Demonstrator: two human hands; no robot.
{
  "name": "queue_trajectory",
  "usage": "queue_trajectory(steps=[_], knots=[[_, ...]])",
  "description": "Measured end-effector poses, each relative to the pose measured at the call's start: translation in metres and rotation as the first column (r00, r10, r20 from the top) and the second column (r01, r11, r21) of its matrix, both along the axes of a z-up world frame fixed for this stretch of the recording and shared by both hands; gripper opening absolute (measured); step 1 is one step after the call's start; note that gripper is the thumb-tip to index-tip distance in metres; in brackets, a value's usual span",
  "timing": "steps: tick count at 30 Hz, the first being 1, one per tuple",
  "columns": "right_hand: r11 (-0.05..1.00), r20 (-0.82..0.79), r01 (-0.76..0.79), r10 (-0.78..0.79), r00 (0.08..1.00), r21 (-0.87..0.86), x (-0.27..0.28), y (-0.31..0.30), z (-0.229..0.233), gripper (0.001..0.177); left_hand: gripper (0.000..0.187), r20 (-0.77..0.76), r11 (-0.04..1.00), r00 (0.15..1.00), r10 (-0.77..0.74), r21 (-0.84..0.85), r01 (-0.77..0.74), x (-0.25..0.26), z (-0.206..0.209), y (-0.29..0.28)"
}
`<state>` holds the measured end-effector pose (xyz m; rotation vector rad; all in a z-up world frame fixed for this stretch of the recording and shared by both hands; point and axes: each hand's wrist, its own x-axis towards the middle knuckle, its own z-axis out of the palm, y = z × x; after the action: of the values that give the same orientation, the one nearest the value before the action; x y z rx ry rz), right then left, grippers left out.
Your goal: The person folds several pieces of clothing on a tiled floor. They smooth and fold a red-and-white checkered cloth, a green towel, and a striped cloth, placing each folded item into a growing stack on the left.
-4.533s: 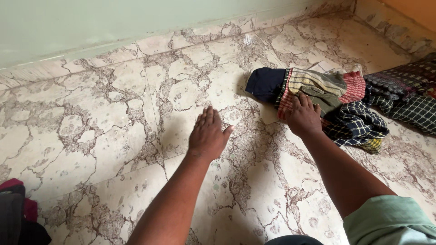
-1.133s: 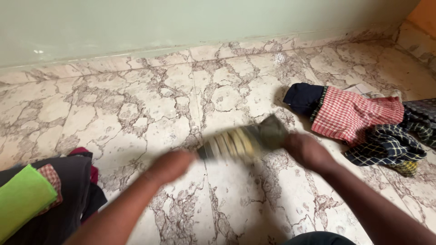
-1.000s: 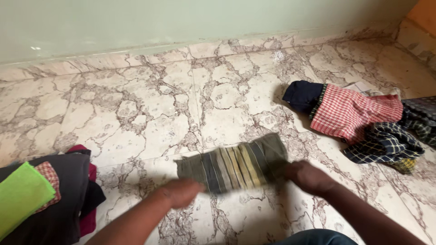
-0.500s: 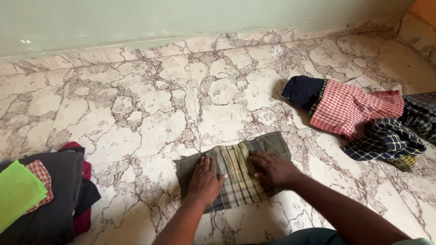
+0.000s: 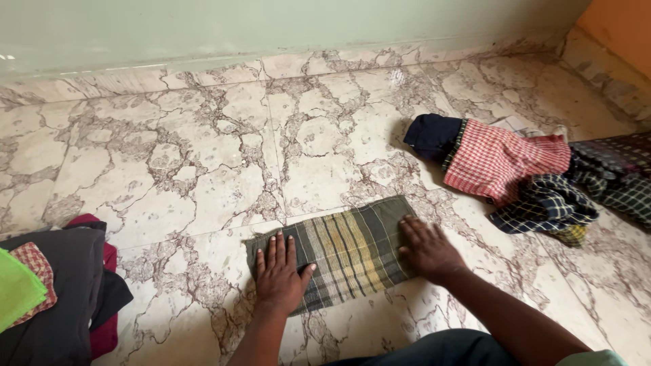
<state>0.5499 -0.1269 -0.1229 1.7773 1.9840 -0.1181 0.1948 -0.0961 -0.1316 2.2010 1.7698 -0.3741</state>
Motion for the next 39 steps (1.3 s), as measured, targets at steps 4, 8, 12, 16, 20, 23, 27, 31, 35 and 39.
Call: queue_trajectory(steps=[4,8,12,16,20,23,27,31,35,39], knots=[[0.976,-0.065,0.141,-0.132,0.989,0.164,0.030,-0.003,0.001,0.066,0.087,0.016,0.999,1.000,-0.005,0.033,0.005,-0.004,0.002,-0.004],[0.950,-0.282,0.236,-0.173,0.944,0.205,0.022,-0.003,0.004,0.064,0.087,-0.012,1.000,1.000,0.013,-0.002,-0.013,0.001,0.007,-0.001],[0.997,-0.320,0.031,-0.008,0.947,0.068,-0.015,0.004,0.006,0.067,0.089,0.101,0.999,0.994,-0.037,-0.012,0.039,0.033,0.005,0.001],[0.994,-0.277,-0.029,-0.001,0.961,-0.103,-0.023,0.003,0.002,0.068,0.089,0.144,0.987,0.977,-0.159,0.059,0.152,0.058,-0.005,-0.003],[0.996,-0.151,0.089,-0.085,0.985,0.020,0.002,0.002,0.000,0.067,0.087,0.146,0.993,0.983,-0.114,0.038,0.110,0.055,-0.003,-0.001],[0.993,-0.148,0.074,-0.060,0.987,0.090,0.007,0.002,-0.008,0.065,0.090,0.183,0.993,0.976,-0.119,0.011,0.119,0.060,0.001,0.000],[0.998,-0.250,-0.038,0.050,0.967,0.050,-0.006,0.010,-0.017,0.063,0.089,0.213,0.976,0.953,-0.214,0.080,0.201,0.086,0.002,-0.005],[0.849,-0.677,0.524,-0.349,0.648,0.064,0.020,0.007,-0.007,0.059,0.088,0.223,0.978,0.952,-0.209,0.037,0.206,0.087,-0.007,-0.007],[0.779,-0.518,0.600,-0.443,0.732,0.181,0.045,-0.006,-0.006,0.034,0.088,0.205,0.973,0.952,-0.229,0.062,0.221,0.086,-0.016,-0.011],[0.815,-0.582,0.573,-0.428,0.692,0.083,0.043,0.001,-0.017,0.025,0.089,0.195,0.976,0.956,-0.219,0.034,0.217,0.088,-0.012,-0.008]])
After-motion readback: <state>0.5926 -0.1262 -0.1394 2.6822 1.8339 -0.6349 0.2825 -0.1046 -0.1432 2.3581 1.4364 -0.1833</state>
